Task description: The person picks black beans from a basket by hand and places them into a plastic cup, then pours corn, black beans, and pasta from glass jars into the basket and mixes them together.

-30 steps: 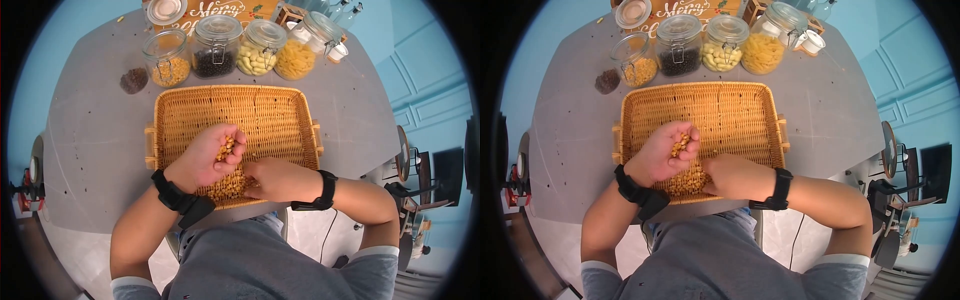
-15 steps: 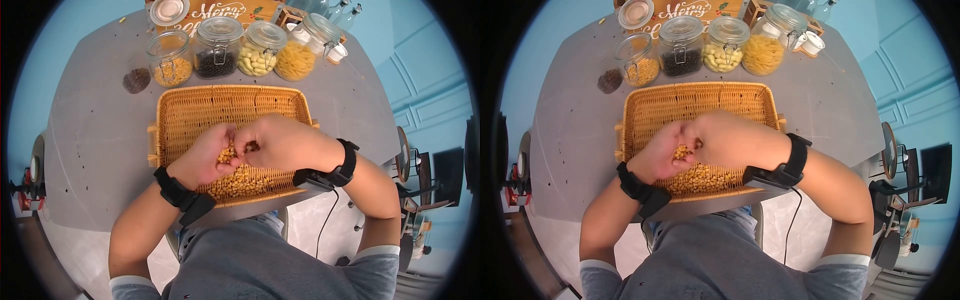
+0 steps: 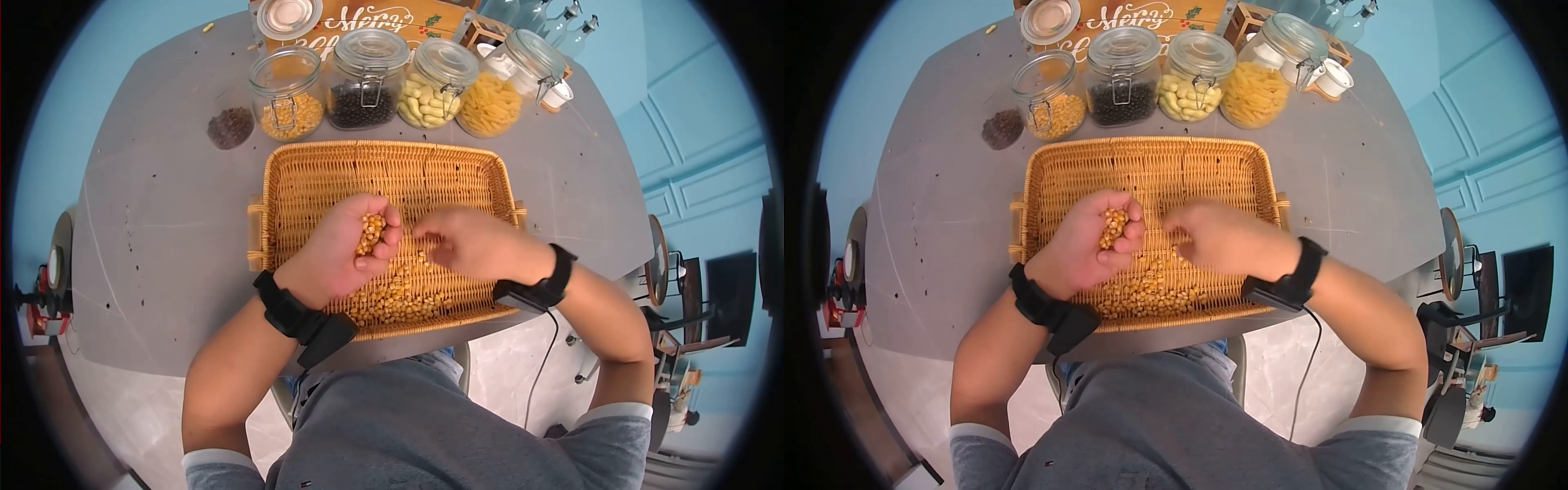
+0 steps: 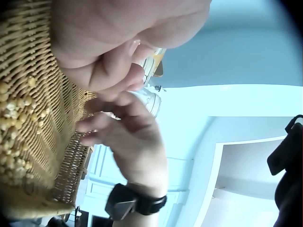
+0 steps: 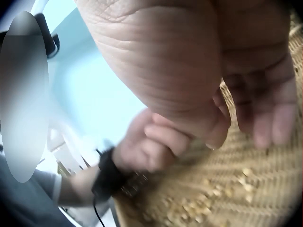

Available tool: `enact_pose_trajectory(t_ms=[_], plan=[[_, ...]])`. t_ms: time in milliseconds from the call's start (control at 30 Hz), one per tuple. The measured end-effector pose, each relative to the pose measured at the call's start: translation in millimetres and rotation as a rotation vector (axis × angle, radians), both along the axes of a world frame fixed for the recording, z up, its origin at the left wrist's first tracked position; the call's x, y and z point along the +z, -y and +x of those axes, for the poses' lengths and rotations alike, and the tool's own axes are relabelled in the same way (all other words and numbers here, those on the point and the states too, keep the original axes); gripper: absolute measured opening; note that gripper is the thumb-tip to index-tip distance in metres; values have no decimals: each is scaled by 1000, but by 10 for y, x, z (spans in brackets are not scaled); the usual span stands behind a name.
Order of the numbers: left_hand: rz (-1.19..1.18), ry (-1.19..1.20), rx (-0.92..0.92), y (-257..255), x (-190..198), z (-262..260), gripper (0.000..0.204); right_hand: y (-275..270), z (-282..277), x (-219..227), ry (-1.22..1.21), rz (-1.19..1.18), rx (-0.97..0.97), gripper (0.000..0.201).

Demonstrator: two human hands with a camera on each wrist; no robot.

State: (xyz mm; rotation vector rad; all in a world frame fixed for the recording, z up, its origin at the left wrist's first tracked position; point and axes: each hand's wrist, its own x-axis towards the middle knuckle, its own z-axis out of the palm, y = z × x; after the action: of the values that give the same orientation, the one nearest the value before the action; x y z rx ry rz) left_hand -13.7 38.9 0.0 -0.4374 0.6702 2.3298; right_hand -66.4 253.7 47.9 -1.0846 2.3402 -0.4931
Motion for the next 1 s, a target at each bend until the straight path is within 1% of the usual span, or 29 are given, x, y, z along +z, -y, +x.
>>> enact_pose_trajectory(t_ms=[133,200,233,267,333,367,433,467,533,567,633,667,733,767,833,933,967,1000], plan=[[-5,11,23,1,0,-7,23,20,255,-175,13,-45,62,38],[1,7,15,-1,-11,-10,24,103,366,-107,142,22,149,40],[1,4,15,-1,-24,-9,24,111,408,-96,168,-6,159,34],[2,1,15,0,-29,-10,24,122,425,-106,167,-9,159,34],[-7,1,16,-5,-10,-10,24,146,442,-136,181,-9,223,18],[-15,2,17,-7,-3,-6,24,157,439,-143,182,-11,224,18],[-13,12,13,-7,-5,-10,25,183,405,-152,194,40,348,11],[-9,22,10,-7,-9,-12,25,203,385,-162,193,39,348,11],[-21,13,10,-3,-17,-14,25,242,327,-171,243,174,490,14],[-31,5,11,0,-23,-12,25,240,292,-125,241,175,491,14],[-39,13,32,-8,-31,-13,25,225,208,37,249,3,361,15],[-48,20,47,-11,-37,-14,25,231,146,82,249,2,365,15],[-61,21,39,-16,-95,-19,25,254,12,180,248,-221,234,15],[-73,21,28,-18,-98,-25,25,302,-23,291,242,-225,234,15],[-84,-14,51,-48,-1,-7,25,431,-46,503,164,-191,118,16],[-71,-35,92,-85,81,11,26,596,-41,496,114,-263,93,16],[-48,-20,108,-79,96,22,27,634,-25,489,-3,-260,124,15],[-51,-26,113,-66,50,18,27,646,-11,488,-9,-263,130,15]])
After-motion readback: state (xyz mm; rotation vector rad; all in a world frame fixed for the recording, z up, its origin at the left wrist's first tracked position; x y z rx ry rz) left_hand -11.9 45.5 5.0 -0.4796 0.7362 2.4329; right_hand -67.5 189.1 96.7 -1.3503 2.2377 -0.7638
